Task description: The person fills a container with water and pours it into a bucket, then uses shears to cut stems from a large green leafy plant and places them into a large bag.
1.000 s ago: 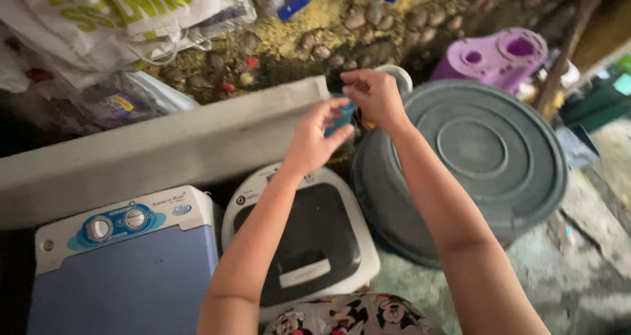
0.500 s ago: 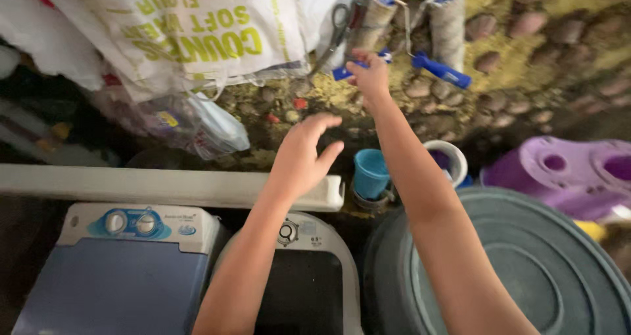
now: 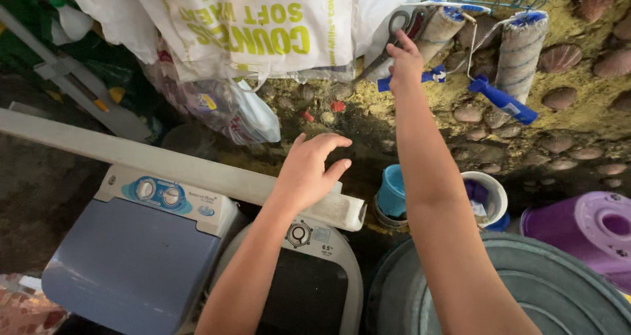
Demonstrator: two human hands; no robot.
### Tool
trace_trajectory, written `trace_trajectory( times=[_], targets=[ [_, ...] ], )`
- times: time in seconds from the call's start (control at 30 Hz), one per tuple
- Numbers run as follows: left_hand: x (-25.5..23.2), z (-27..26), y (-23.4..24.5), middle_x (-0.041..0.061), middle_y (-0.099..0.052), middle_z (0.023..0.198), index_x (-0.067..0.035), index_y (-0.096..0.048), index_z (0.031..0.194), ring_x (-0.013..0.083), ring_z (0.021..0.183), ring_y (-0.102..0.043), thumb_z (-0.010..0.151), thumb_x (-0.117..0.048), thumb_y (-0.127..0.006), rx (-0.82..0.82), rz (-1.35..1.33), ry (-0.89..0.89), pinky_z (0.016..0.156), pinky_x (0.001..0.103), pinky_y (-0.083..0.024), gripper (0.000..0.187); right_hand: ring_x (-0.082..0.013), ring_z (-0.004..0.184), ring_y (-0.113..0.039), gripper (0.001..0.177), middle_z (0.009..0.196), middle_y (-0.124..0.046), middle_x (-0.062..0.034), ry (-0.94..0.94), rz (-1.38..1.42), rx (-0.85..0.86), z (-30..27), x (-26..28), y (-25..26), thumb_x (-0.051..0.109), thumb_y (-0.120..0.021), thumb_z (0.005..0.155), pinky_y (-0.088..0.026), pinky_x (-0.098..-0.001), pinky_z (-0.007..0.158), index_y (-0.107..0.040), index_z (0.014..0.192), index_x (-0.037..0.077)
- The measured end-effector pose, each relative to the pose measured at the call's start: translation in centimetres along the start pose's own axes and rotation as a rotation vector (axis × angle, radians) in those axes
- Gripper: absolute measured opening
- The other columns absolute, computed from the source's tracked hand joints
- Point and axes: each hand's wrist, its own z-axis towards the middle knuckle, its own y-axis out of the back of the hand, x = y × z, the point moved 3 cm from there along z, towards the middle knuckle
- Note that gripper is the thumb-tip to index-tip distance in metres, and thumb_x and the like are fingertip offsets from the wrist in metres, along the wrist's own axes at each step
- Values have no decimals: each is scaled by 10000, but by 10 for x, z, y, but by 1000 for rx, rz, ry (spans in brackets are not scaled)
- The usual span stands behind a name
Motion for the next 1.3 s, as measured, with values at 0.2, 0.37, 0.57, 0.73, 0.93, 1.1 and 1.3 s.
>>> trace_trajectory(
  times=[0.2, 0.37, 0.57, 0.73, 0.93, 1.1, 1.3],
  targets=[
    [-5, 3, -2, 75, -706, 1248, -121, -665, 1174, 311, 1182, -642, 880, -218, -747, -13, -27, -11, 1140, 608, -317, 320, -162, 883, -715, 210, 997, -761, -116, 520, 117, -214, 13, -19, 19, -87, -821, 840, -566, -274, 796, -729, 1026, -57],
    [-13, -1, -4, 81, -706, 1252, -113, -674, 1172, 313, 1186, -639, 879, -210, -758, -35, -60, -49, 1162, 599, -293, 319, -134, 736, -590, 240, 828, -637, -50, 554, -150, -393, -9, -9, 23, -67, -836, 808, -513, -302, 672, -623, 891, 3],
    [-17, -4, 0, 83, -717, 1216, -118, -674, 1185, 306, 1156, -653, 884, -210, -766, -72, -47, -56, 1159, 553, -350, 329, -117, 670, -616, 350, 853, -613, -3, 500, 107, -148, -128, 41, 6, -56, -735, 850, -520, -267, 505, -495, 1077, 58],
    [-42, -6, -10, 101, -696, 1264, -109, -638, 1243, 331, 1198, -634, 872, -204, -781, -154, -48, -172, 1106, 545, -384, 410, -116, 781, -664, 259, 963, -702, -54, 632, 85, -4, -218, 82, 14, -71, -710, 954, -571, -247, 615, -602, 1176, 6],
    [-75, -31, -25, 112, -639, 1401, -120, -568, 1369, 304, 1178, -668, 882, -212, -794, -201, -162, -198, 1132, 515, -400, 545, -104, 870, -675, 255, 1047, -696, -59, 811, 17, 83, -322, 149, 46, -104, -711, 961, -590, -254, 694, -636, 1184, -7],
    [-102, -67, -33, 112, -587, 1457, -127, -494, 1461, 288, 1220, -673, 921, -238, -790, -223, -318, -200, 1069, 400, -536, 625, -101, 986, -675, 281, 1132, -705, -74, 905, -222, 78, -404, 186, 68, -108, -754, 997, -547, -216, 834, -643, 1243, -28],
    [-106, -118, -34, 125, -605, 1446, -79, -465, 1490, 262, 1232, -674, 945, -229, -772, -162, -560, -219, 1048, 401, -544, 644, -89, 924, -655, 285, 1042, -688, -55, 846, -420, 72, -499, 181, 72, -71, -807, 982, -529, -228, 804, -647, 1215, -36]
  ],
)
